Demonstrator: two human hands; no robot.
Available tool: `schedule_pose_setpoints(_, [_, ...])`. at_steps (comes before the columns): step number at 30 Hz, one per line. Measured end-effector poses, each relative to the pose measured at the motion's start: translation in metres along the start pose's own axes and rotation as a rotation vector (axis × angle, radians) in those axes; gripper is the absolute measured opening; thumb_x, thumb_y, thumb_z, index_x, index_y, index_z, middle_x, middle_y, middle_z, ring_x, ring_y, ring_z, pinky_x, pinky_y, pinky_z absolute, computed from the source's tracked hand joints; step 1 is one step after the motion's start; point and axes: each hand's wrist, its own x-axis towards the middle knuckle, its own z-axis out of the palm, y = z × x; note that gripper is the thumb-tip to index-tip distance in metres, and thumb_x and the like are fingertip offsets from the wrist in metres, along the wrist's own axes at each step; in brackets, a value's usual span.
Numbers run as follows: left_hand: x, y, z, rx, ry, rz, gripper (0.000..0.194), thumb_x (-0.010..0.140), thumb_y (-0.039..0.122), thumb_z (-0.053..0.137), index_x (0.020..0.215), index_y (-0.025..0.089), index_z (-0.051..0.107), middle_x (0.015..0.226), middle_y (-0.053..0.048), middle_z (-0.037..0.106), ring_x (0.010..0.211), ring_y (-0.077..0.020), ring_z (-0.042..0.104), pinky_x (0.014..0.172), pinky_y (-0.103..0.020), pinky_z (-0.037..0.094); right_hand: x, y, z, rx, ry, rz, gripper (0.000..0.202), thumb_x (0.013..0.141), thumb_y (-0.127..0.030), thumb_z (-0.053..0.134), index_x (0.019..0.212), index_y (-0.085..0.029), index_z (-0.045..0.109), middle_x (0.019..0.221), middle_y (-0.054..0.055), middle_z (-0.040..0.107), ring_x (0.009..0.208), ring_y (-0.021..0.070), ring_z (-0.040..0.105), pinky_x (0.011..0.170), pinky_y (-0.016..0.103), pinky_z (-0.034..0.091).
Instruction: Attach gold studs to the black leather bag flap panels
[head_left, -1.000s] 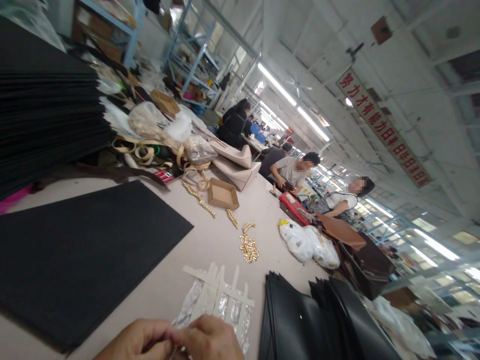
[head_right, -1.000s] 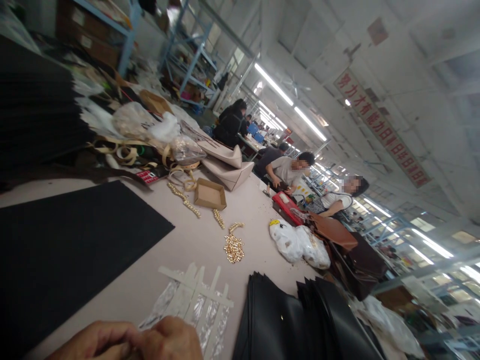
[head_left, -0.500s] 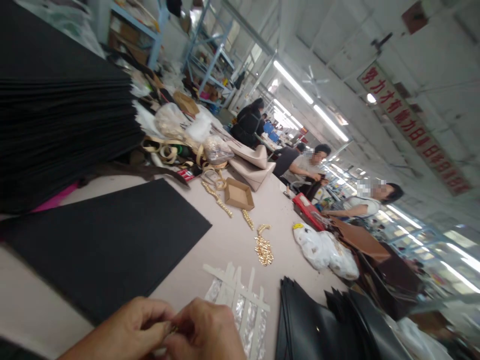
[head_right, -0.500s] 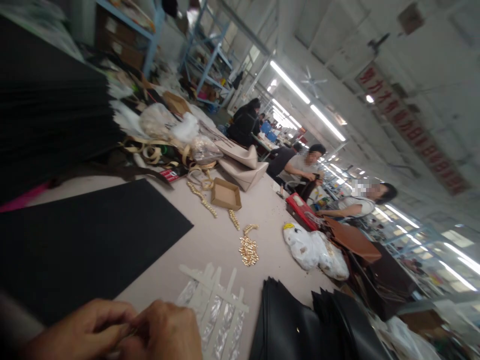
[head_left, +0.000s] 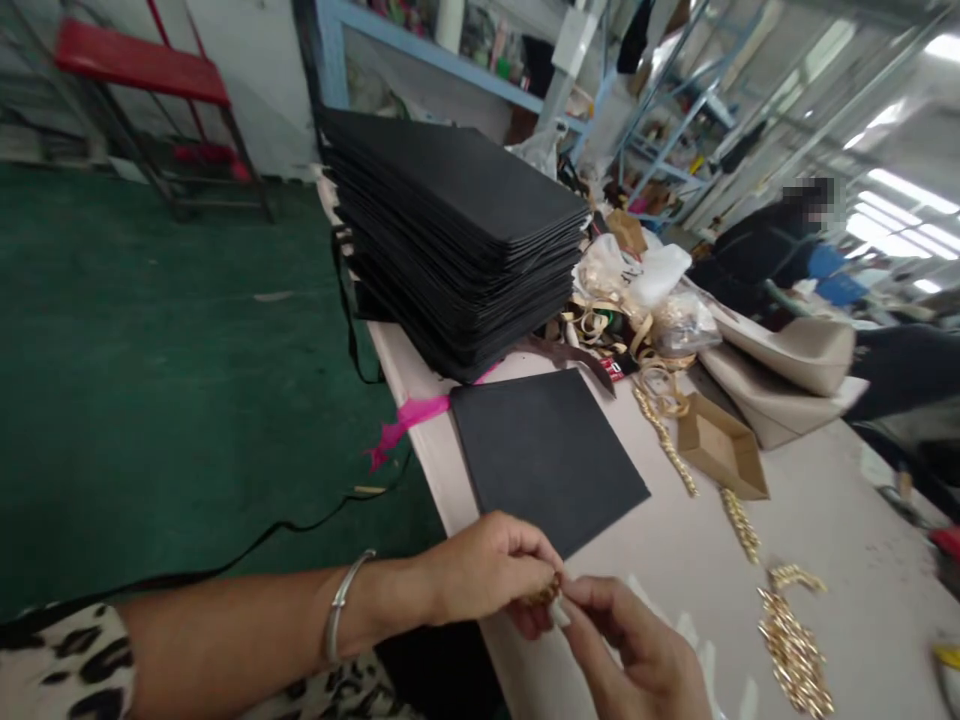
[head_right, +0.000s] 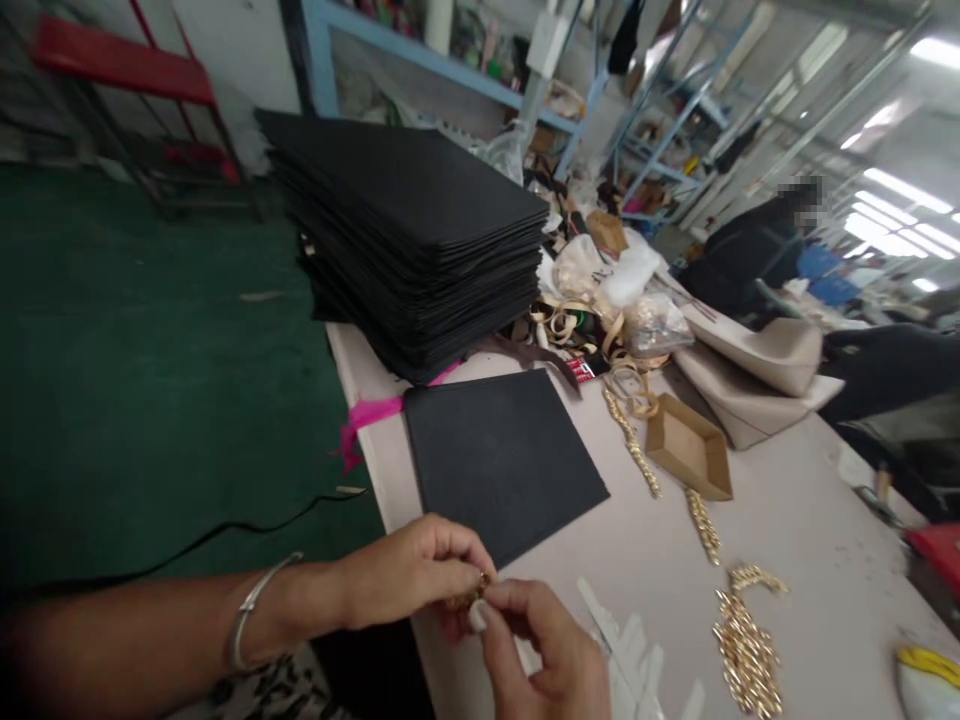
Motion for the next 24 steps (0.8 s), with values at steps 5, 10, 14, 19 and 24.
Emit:
schedule_pose_setpoints(5, [-0.022,0.003,-0.035,-0.185,0.114,0.042,0.033,0.07,0.036,0.07,0.094,0.013,0.066,0.081,-0.004,0.069,0.068,-0.0144,0.066,0.068,-0.031,0.056,0.052,0.0,-0.002,-0.085,0.032,0.05,0.032,0.083,-0.047,0.07,0.095,-0.018,0.076,0.079,0.006,0.076,0.069,0.019,0.071,0.063,0.026,0.057])
schedule_pose_setpoints(10, [-0.051,0.001,-0.059,-0.191,0.241,0.112,0.034,0.077,0.034,0.069,0.103,0.011,0.066,0.084,-0.005,0.068,0.071,-0.0124,0.062,0.068,-0.027,0.053,0.107,0.005,0.011,-0.382,0.11,-0.111,0.029,0.089,-0.044,0.057,0.093,-0.02,0.073,0.082,0.005,0.075,0.069,0.0199,0.067,0.068,0.032,0.053])
schedule_pose_setpoints(14, [-0.063,-0.005,-0.063,-0.019,0.358,0.056,0.047,0.079,0.04,0.066,0.117,0.013,0.061,0.065,0.004,0.058,0.054,-0.0085,0.048,0.051,-0.021,0.039,0.109,0.017,0.021,-0.476,0.029,-0.189,0.026,0.09,-0.041,0.055,0.09,-0.022,0.072,0.082,0.005,0.074,0.078,0.0222,0.068,0.075,0.034,0.052])
schedule_pose_setpoints(19, [-0.065,-0.017,-0.06,0.201,0.401,0.042,0.043,0.08,0.044,0.067,0.112,0.016,0.06,0.075,0.005,0.056,0.054,-0.0064,0.041,0.05,-0.021,0.033,0.069,0.028,0.019,-0.318,-0.062,-0.104,0.025,0.09,-0.044,0.06,0.094,-0.025,0.076,0.09,0.003,0.076,0.081,0.0191,0.071,0.075,0.029,0.053])
schedule_pose_setpoints(24, [-0.063,-0.018,-0.066,0.213,0.458,0.102,0.034,0.082,0.046,0.062,0.102,0.018,0.058,0.073,0.005,0.057,0.059,-0.0092,0.047,0.056,-0.023,0.037,0.046,0.034,0.015,-0.171,-0.114,0.018,0.031,0.092,-0.045,0.058,0.11,-0.027,0.076,0.108,0.004,0.076,0.102,0.0212,0.07,0.087,0.03,0.054])
